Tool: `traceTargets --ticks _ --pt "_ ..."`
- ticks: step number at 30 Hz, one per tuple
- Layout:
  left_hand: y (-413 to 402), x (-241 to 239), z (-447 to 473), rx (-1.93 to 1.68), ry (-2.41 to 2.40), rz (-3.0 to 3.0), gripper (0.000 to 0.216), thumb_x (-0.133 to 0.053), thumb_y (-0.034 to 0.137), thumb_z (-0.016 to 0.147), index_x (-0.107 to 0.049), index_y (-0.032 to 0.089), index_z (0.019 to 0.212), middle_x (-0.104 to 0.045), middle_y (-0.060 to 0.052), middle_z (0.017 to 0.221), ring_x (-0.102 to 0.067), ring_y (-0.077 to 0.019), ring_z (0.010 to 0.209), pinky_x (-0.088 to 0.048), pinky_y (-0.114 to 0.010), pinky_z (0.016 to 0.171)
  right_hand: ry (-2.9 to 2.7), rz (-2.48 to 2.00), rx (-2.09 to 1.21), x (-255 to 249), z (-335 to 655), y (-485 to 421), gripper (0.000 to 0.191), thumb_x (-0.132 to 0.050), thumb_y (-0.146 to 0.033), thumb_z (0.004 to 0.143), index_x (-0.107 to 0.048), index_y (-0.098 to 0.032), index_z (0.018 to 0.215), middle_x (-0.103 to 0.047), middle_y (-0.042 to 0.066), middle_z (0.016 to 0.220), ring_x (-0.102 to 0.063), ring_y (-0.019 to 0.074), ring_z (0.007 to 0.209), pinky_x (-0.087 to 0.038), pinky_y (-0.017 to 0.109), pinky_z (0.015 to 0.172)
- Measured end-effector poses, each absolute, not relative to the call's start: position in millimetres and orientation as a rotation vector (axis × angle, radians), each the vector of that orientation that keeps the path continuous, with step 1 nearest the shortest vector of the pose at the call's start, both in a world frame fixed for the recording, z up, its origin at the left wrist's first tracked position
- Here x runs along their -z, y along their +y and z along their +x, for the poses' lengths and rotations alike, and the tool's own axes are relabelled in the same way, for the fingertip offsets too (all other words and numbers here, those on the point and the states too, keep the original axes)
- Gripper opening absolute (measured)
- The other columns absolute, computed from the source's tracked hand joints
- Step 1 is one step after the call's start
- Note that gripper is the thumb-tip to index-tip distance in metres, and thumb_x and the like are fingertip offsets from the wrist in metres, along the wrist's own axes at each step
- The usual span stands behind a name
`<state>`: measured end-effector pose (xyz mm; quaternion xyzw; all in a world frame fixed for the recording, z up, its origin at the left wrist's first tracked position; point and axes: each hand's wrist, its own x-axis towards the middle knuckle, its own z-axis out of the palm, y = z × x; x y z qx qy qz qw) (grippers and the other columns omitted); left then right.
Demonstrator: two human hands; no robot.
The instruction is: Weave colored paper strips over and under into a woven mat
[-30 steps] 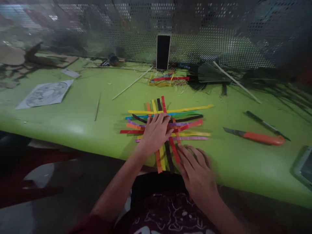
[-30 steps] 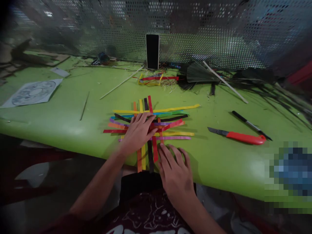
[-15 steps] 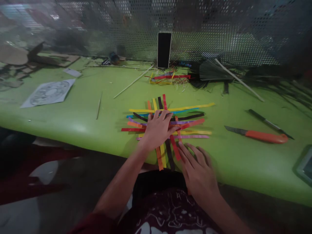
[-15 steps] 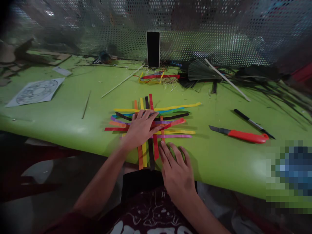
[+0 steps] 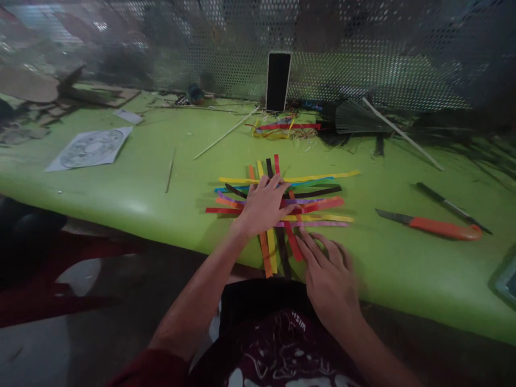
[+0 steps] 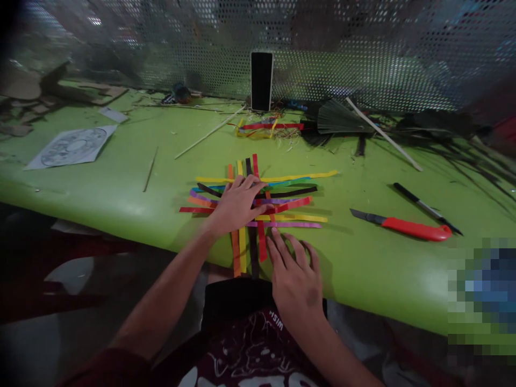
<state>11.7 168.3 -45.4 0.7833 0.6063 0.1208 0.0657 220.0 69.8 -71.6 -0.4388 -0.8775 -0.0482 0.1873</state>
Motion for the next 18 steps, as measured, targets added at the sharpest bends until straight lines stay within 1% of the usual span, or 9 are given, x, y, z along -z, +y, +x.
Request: traceTargets --ticks 4,7,10,13,18 --pt "169 44 11 -0.34 1.822 2.334 0.052 -0.056 0.051 0.103 -0.055 0.02 0.144 -0.051 -0.013 0.151 -0.048 -0.0369 0.135 -0.047 -0.059 0.107 -2.481 -1.285 0.15 69 215 72 0.05 -0.044 -0.006 0.098 -0.061 -0.02 0.143 -0.061 0.002 0.151 -0.06 0.0289 0.124 -0.035 0.048 0.106" --pt "170 46 10 -0.345 1.825 2.336 0.052 -0.056 0.053 0.102 -0.055 0.022 0.144 -0.053 -0.012 0.149 -0.049 -0.0358 0.133 -0.048 -0.057 0.107 -2.46 -1.263 0.137 68 215 74 0.047 -0.045 -0.006 0.098 -0.063 -0.02 0.14 -0.065 0.004 0.146 -0.061 0.029 0.121 -0.038 0.048 0.104" --pt "170 48 10 -0.363 1.829 2.35 0.052 -0.055 0.054 0.103 -0.055 0.021 0.143 -0.054 -0.012 0.146 -0.049 -0.0352 0.131 -0.048 -0.056 0.106 -2.349 -1.213 0.077 68 216 74 0.039 -0.049 -0.007 0.098 -0.068 -0.017 0.13 -0.073 0.008 0.134 -0.064 0.0283 0.118 -0.043 0.046 0.101" --pt "169 49 12 -0.375 1.833 2.373 0.051 -0.053 0.054 0.104 -0.056 0.019 0.143 -0.055 -0.013 0.145 -0.05 -0.0348 0.131 -0.049 -0.055 0.105 -2.276 -1.156 0.035 67 219 74 0.032 -0.053 -0.006 0.098 -0.071 -0.015 0.122 -0.077 0.009 0.122 -0.066 0.027 0.114 -0.046 0.043 0.101" --pt "166 47 15 -0.366 1.87 2.389 0.05 -0.053 0.049 0.105 -0.057 0.018 0.143 -0.056 -0.013 0.145 -0.051 -0.0348 0.131 -0.049 -0.055 0.105 -2.307 -1.065 0.032 67 227 70 0.034 -0.053 -0.003 0.097 -0.069 -0.011 0.125 -0.076 0.01 0.125 -0.066 0.0266 0.119 -0.048 0.044 0.104"
